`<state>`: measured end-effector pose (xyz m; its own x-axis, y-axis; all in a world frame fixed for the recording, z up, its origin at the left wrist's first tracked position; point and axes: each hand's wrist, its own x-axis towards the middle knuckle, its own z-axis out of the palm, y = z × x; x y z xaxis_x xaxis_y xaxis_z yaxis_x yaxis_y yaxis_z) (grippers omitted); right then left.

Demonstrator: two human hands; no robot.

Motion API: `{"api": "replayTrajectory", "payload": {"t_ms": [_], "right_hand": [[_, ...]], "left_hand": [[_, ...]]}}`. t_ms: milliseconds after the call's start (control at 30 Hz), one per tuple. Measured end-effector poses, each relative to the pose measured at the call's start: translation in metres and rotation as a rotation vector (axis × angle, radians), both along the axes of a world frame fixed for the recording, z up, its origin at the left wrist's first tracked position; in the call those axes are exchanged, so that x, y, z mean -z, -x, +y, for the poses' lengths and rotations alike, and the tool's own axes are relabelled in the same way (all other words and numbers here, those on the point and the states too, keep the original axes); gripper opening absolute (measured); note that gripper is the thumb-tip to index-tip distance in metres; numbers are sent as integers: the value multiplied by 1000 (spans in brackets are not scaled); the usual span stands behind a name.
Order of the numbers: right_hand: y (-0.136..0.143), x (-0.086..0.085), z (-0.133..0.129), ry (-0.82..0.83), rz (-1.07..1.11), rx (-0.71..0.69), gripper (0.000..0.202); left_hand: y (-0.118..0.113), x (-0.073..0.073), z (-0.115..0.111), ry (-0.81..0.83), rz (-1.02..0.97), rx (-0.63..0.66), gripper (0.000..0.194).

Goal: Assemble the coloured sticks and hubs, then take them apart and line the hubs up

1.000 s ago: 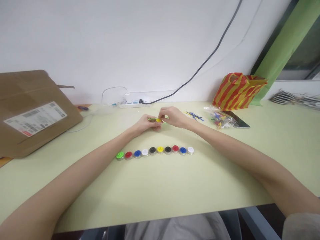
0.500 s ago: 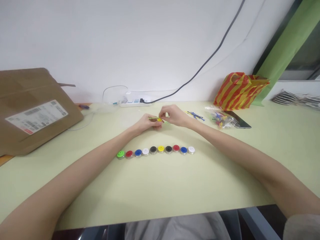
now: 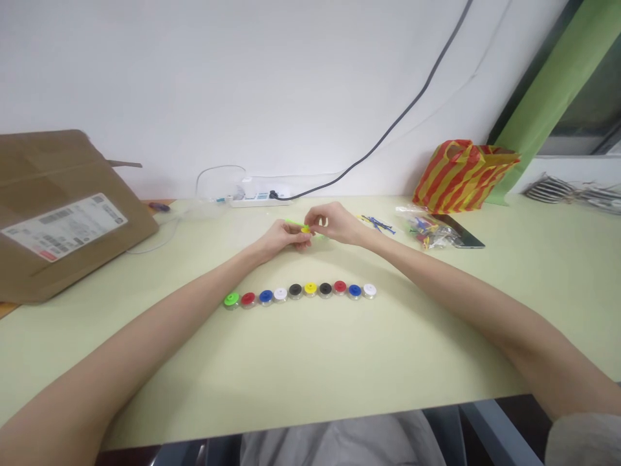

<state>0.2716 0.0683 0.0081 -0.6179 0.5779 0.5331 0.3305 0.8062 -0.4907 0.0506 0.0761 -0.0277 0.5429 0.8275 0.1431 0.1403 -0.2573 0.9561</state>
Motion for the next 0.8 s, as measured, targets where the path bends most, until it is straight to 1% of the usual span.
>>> {"api": "replayTrajectory", "payload": {"t_ms": [200, 400, 533, 667, 800], "right_hand": [[-2, -4, -1, 17, -3, -2, 14], [-4, -10, -5, 133, 16, 10, 13], [-4, -13, -8, 248, 39, -36, 15], [-3, -10, -4, 378, 77, -75, 17], [-2, 0, 5, 450, 113, -47, 15]], "left_hand": [[0, -1, -2, 2, 0, -12, 34], [-1, 1, -1, -8, -5, -7, 35], [0, 1, -2, -21, -4, -1, 36], [1, 0, -4, -19, 18, -9, 34], [1, 1, -5, -9, 21, -6, 32]]}}
